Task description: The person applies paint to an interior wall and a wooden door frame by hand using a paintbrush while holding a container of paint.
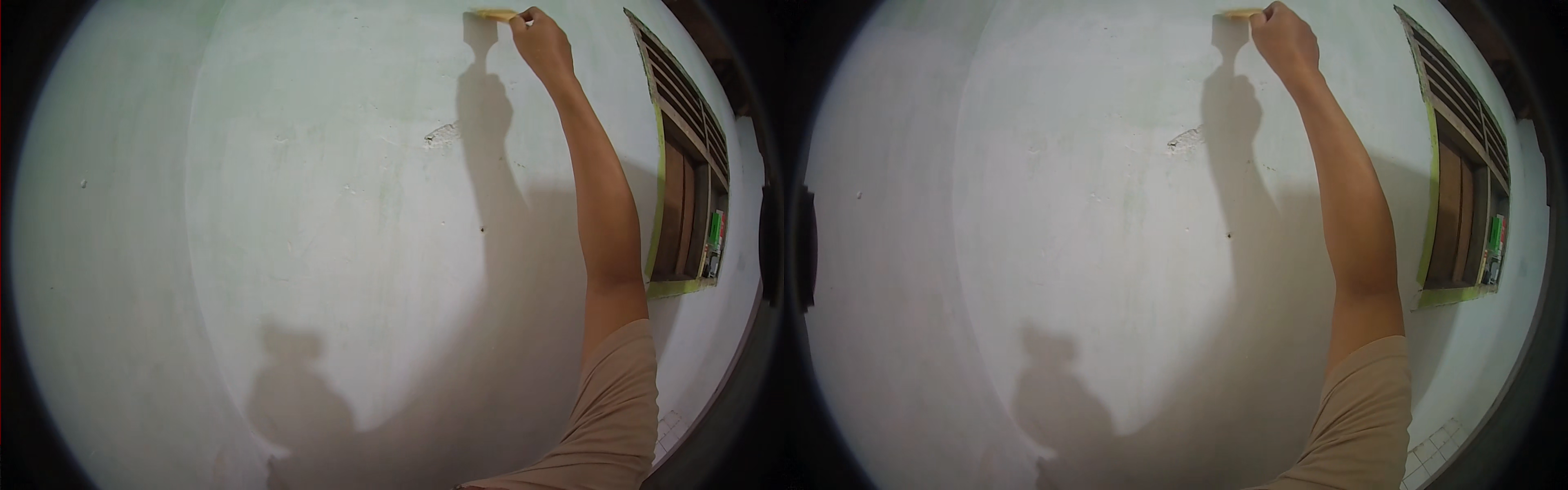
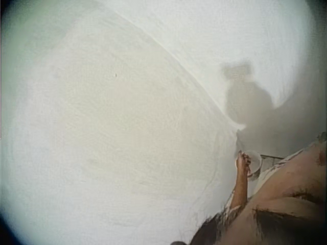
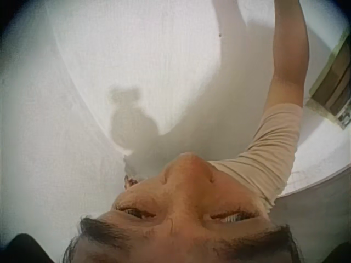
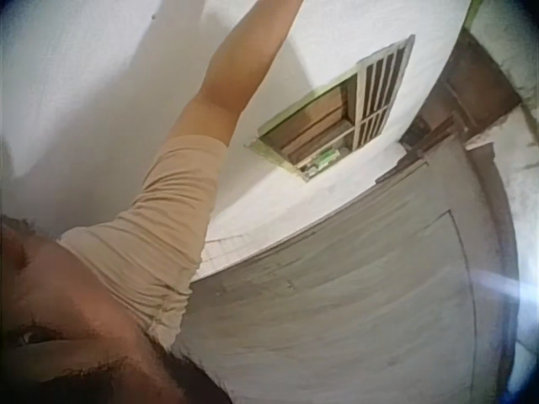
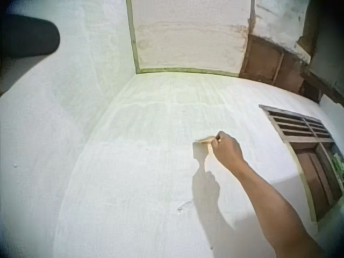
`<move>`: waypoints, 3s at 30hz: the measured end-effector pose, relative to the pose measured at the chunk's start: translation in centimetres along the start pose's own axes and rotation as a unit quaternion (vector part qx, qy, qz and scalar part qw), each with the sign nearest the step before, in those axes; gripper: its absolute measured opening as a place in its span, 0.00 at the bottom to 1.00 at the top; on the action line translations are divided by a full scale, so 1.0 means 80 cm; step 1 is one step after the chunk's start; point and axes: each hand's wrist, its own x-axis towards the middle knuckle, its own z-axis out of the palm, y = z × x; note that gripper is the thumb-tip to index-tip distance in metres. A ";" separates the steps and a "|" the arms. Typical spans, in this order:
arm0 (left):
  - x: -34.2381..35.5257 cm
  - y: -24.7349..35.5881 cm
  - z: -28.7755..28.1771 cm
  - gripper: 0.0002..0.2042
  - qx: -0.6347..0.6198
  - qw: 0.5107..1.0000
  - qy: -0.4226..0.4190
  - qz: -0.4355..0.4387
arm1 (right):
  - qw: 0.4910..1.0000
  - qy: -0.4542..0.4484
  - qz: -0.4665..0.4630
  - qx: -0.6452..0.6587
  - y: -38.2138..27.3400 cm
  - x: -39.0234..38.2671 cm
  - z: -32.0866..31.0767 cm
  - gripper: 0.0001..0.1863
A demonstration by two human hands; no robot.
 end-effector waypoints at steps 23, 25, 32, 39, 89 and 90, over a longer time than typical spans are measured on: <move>0.012 -0.021 0.018 0.21 0.041 0.999 0.000 0.008 | 0.992 0.099 -0.009 -0.083 0.140 0.058 -0.020 0.18; 0.008 -0.022 0.025 0.22 0.057 0.998 0.001 0.004 | 0.991 0.109 -0.049 -0.065 0.171 0.088 -0.019 0.21; -0.005 -0.017 0.030 0.21 0.037 0.999 0.009 0.015 | 0.993 -0.025 -0.041 -0.108 0.141 -0.028 -0.040 0.18; 0.024 -0.029 0.040 0.20 0.016 0.999 -0.019 0.030 | 0.998 -0.005 -0.004 -0.065 0.116 -0.071 -0.071 0.16; -0.002 -0.091 -0.026 0.22 0.080 0.997 0.007 0.008 | 0.995 -0.024 -0.063 -0.079 0.082 -0.088 -0.037 0.18; -0.013 -0.090 -0.025 0.22 0.081 0.997 0.007 0.006 | 0.994 -0.026 -0.063 -0.080 0.084 -0.092 -0.039 0.18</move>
